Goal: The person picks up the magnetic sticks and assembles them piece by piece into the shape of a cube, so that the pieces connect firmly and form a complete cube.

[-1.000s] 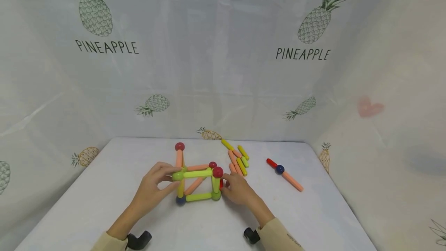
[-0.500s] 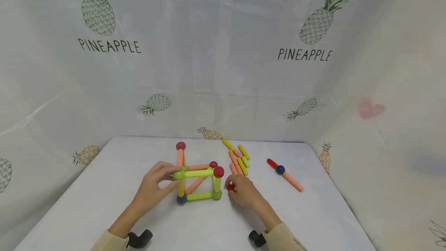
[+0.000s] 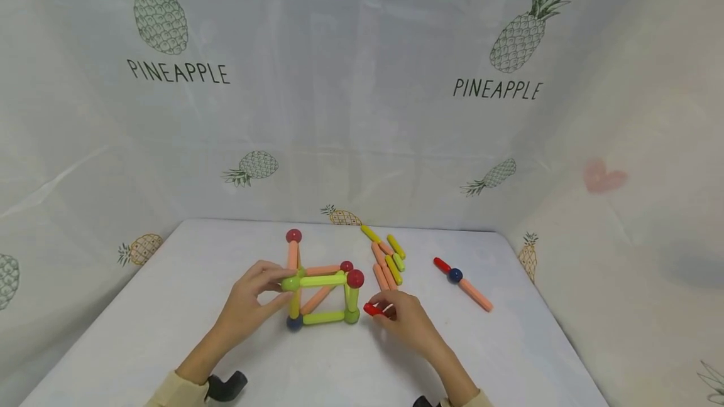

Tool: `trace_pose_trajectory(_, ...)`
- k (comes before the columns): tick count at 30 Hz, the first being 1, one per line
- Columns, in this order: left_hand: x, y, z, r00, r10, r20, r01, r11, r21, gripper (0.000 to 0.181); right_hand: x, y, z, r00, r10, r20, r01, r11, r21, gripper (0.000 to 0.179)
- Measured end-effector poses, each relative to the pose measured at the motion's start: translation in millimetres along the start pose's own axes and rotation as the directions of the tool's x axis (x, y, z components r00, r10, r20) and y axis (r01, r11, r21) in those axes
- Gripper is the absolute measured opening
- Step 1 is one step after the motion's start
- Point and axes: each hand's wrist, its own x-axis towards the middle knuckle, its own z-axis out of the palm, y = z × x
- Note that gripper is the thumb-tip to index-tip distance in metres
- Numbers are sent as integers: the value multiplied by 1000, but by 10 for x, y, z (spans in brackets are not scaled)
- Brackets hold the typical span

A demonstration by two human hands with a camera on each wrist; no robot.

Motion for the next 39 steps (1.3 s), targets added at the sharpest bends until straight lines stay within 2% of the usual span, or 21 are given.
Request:
trace_pose_trajectory(5,6,0,-4,1000,11,-2,-11,1000,-7,41,-46,-144,61,998,-70,9,68,990,126,28)
trace_pose_trajectory(12,6,-4,-4,1000,11,4,-11,1000,-26,37,23,-340,253,993,-112,-27,115,969,218,26)
trace_pose_trajectory(18,-2,1,-14,999,-37,26,37,999,-4,39,126,-530,432,994,-69,-87,86,971,221,21)
trace_pose_trajectory(25,-11,30,-34,996,-80,34,79,997,17,43,247,-705,641,990,-30,-135,61,970,235,24)
trace_pose_trajectory(33,-3,17,-22,999,-35,14,35,999,-5,42,354,-743,769,987,-2,-160,46,962,270,21)
trace_pose_trajectory(39,-11,-21,-20,998,-58,24,58,998,-19,42,374,-760,811,988,23,-152,28,946,324,23)
